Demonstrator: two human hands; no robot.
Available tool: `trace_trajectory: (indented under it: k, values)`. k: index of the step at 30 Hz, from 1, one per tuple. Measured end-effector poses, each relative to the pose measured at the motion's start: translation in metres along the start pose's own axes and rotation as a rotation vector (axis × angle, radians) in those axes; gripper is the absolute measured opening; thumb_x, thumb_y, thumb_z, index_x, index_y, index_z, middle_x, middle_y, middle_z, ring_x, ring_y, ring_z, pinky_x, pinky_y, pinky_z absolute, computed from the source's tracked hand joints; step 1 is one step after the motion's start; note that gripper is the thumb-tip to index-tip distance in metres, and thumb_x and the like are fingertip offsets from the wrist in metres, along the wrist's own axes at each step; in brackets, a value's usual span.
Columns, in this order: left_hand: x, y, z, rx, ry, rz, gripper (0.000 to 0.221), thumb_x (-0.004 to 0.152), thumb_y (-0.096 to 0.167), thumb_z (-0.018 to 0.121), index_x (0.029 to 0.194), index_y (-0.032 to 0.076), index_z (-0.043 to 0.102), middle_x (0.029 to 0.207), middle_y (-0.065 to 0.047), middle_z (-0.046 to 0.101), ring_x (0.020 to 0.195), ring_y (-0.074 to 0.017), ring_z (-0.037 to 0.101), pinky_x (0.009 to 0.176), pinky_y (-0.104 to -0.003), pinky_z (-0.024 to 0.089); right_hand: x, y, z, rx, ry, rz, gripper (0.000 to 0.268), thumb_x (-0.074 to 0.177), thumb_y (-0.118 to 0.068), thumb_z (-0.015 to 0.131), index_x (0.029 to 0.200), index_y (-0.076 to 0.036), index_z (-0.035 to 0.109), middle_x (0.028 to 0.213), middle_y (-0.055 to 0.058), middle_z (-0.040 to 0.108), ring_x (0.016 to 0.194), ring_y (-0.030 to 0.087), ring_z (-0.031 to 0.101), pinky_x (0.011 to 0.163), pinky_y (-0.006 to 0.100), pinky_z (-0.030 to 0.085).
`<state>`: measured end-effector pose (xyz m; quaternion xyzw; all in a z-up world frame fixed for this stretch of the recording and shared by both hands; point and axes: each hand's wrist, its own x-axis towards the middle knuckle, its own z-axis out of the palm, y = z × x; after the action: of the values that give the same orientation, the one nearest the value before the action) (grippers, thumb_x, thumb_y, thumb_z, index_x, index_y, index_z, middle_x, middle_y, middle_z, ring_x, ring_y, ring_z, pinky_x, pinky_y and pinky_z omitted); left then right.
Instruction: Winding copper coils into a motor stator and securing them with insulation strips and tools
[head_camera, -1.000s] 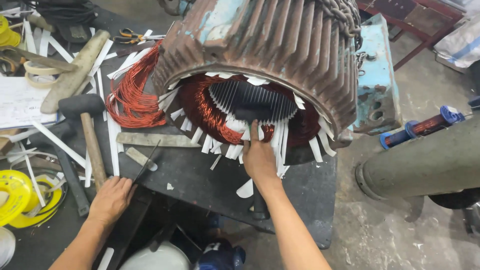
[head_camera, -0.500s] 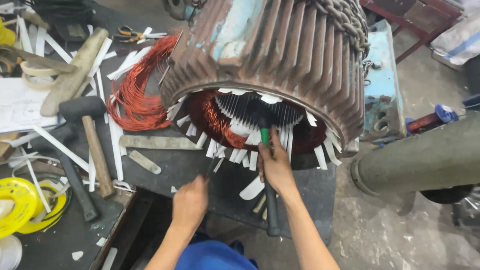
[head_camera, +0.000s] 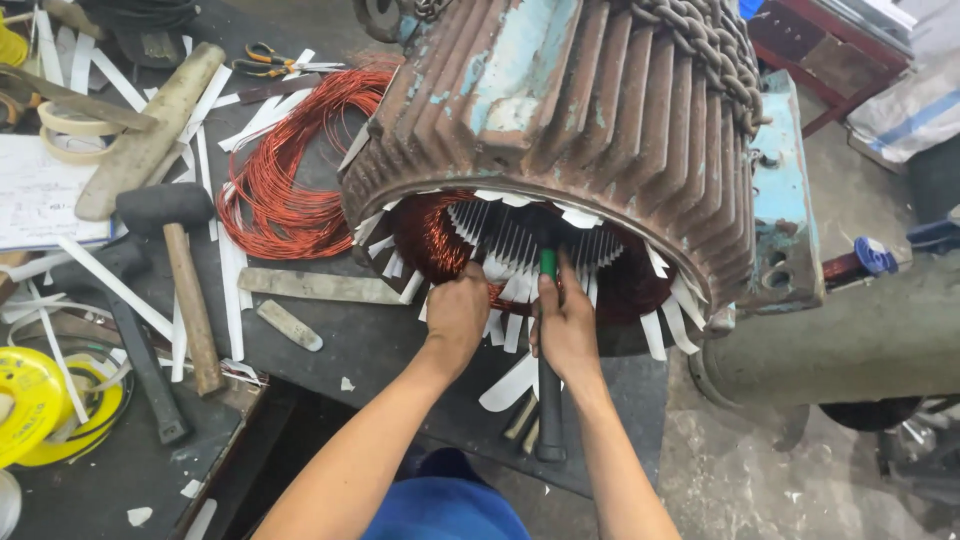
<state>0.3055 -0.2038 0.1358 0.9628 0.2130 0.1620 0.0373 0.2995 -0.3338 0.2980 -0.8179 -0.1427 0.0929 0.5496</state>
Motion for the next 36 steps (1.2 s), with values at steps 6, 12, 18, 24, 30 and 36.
trace_trajectory:
  k: [6, 12, 18, 24, 30, 36]
  values:
    - [0.003, 0.002, -0.008, -0.061, -0.071, -0.058, 0.008, 0.095, 0.01, 0.063, 0.102, 0.008, 0.068, 0.067, -0.011, 0.077, 0.06, -0.0272, 0.079, 0.046, -0.045, 0.06, 0.001, 0.017, 0.012, -0.283, 0.124, -0.264, 0.053, 0.116, -0.023, 0.041, 0.165, -0.003, 0.042, 0.066, 0.017, 0.07, 0.048, 0.026, 0.07, 0.037, 0.035, 0.056]
    - [0.004, 0.004, 0.012, -0.049, -0.146, -0.051, 0.012, 0.095, 0.005, 0.062, 0.104, 0.001, 0.069, 0.07, -0.014, 0.078, 0.064, -0.0312, 0.08, 0.049, -0.046, 0.062, 0.011, 0.033, 0.011, -0.267, -0.097, 0.014, 0.051, 0.112, -0.027, 0.053, 0.161, -0.017, 0.056, 0.064, 0.016, 0.073, 0.05, 0.025, 0.07, 0.042, 0.037, 0.055]
    - [0.0, 0.011, 0.003, 0.102, -0.194, -0.021, 0.013, 0.095, 0.008, 0.064, 0.105, 0.001, 0.069, 0.071, -0.014, 0.078, 0.063, -0.0287, 0.079, 0.048, -0.045, 0.061, 0.0, 0.016, -0.004, -0.128, 0.07, -0.178, 0.052, 0.114, -0.024, 0.044, 0.161, -0.002, 0.049, 0.057, 0.015, 0.069, 0.04, 0.026, 0.067, 0.032, 0.035, 0.053]
    - [0.019, 0.01, -0.007, 0.083, -0.248, 0.014, 0.014, 0.093, 0.008, 0.067, 0.095, 0.006, 0.081, 0.075, -0.011, 0.08, 0.072, -0.0291, 0.081, 0.052, -0.046, 0.062, 0.017, 0.053, 0.014, -0.457, -0.021, -0.373, 0.053, 0.112, -0.027, 0.053, 0.163, -0.017, 0.054, 0.134, 0.022, 0.075, 0.107, 0.048, 0.075, 0.086, 0.06, 0.061]
    - [0.015, 0.011, -0.024, 0.105, -0.25, -0.025, 0.012, 0.094, 0.007, 0.068, 0.096, 0.004, 0.079, 0.074, -0.012, 0.081, 0.069, -0.0274, 0.081, 0.051, -0.044, 0.062, 0.002, 0.007, -0.011, -0.292, 0.093, -0.414, 0.051, 0.115, -0.025, 0.047, 0.164, -0.01, 0.051, 0.143, 0.025, 0.07, 0.113, 0.049, 0.073, 0.085, 0.057, 0.063]
    - [0.01, 0.009, -0.031, 0.043, -0.213, 0.002, 0.014, 0.094, 0.007, 0.066, 0.091, 0.005, 0.08, 0.072, -0.012, 0.08, 0.068, -0.0285, 0.081, 0.051, -0.044, 0.063, -0.001, 0.03, 0.013, -0.343, -0.088, -0.051, 0.054, 0.111, -0.028, 0.05, 0.165, -0.031, 0.048, 0.072, 0.023, 0.078, 0.059, 0.034, 0.079, 0.052, 0.042, 0.064]
